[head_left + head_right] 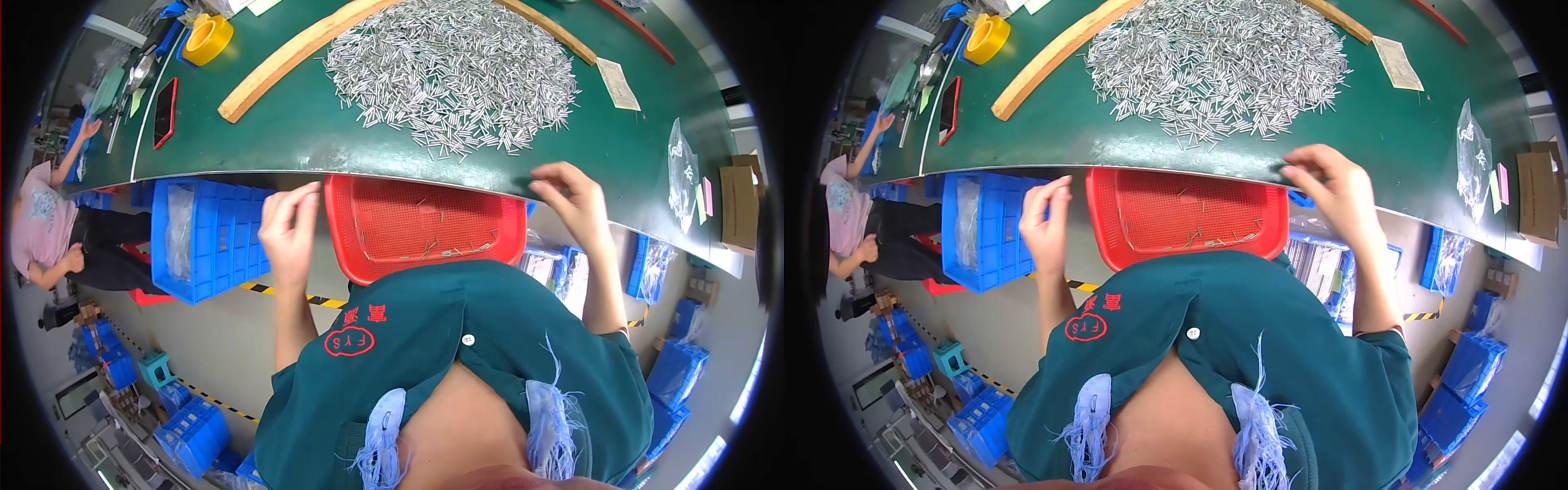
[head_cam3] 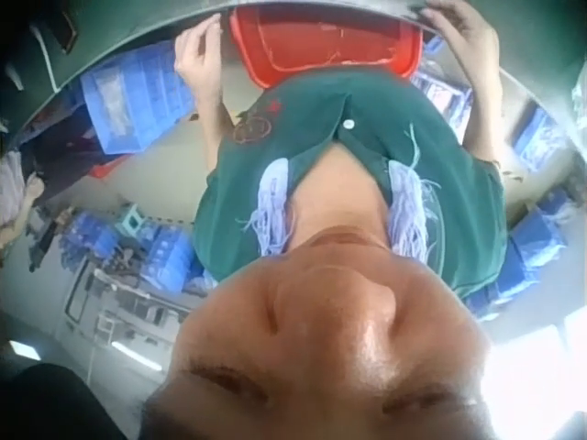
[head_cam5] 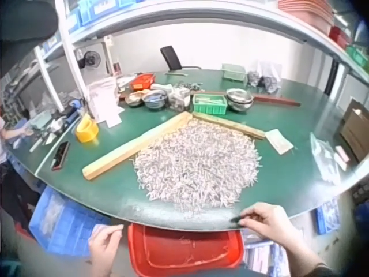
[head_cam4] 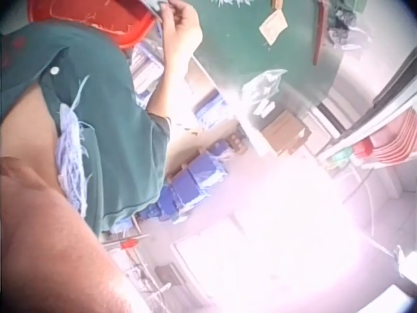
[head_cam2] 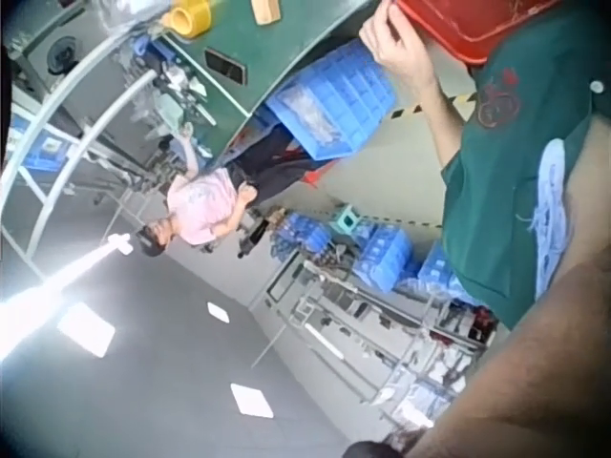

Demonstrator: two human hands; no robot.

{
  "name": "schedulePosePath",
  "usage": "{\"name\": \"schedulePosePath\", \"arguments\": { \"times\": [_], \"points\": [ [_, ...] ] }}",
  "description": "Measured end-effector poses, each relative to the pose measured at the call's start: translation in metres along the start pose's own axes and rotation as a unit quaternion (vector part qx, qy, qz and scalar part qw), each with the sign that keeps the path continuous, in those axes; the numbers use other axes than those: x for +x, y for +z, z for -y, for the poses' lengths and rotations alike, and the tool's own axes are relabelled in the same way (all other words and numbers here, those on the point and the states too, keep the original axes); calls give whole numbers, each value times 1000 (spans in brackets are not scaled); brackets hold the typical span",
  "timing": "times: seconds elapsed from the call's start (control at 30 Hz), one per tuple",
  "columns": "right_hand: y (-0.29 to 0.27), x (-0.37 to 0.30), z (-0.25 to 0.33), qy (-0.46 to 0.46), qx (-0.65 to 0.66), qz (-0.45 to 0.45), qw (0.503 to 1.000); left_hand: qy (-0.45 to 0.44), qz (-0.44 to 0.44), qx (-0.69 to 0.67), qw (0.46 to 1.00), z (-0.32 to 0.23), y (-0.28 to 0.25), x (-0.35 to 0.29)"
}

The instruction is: Sorting small metal pins or needles from a pile on a workbench into a tray.

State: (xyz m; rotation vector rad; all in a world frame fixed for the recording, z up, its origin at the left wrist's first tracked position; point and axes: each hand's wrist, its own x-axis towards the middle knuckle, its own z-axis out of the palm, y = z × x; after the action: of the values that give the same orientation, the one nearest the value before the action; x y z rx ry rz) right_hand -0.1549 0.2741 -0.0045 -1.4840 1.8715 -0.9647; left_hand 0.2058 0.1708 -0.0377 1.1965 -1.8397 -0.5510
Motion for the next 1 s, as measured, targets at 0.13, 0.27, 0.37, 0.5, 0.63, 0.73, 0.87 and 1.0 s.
{"name": "schedulePosePath", "arguments": {
  "times": [0.13,0.27,0.37,0.5,0.63,0.73,0.87,1.0],
  "points": [
    [39,28,16,-140,-146,6,979,152,111,88,978,-34,50,23],
    [69,39,16,-167,-145,-26,975,161,151,126,967,-47,87,38],
    [83,49,21,-191,-151,-51,969,166,153,126,966,-44,105,47],
    [87,55,25,-189,-140,-75,969,188,147,79,968,-35,104,53],
    [71,42,14,-234,-124,-99,959,164,67,51,983,-13,79,34],
    [68,42,10,-262,-132,-110,950,171,65,97,978,-4,64,24],
    [74,49,17,-247,-181,-83,948,171,105,90,976,-21,77,40],
    [83,57,26,-215,-196,-77,954,190,114,69,973,-32,103,55]
  ]
}}
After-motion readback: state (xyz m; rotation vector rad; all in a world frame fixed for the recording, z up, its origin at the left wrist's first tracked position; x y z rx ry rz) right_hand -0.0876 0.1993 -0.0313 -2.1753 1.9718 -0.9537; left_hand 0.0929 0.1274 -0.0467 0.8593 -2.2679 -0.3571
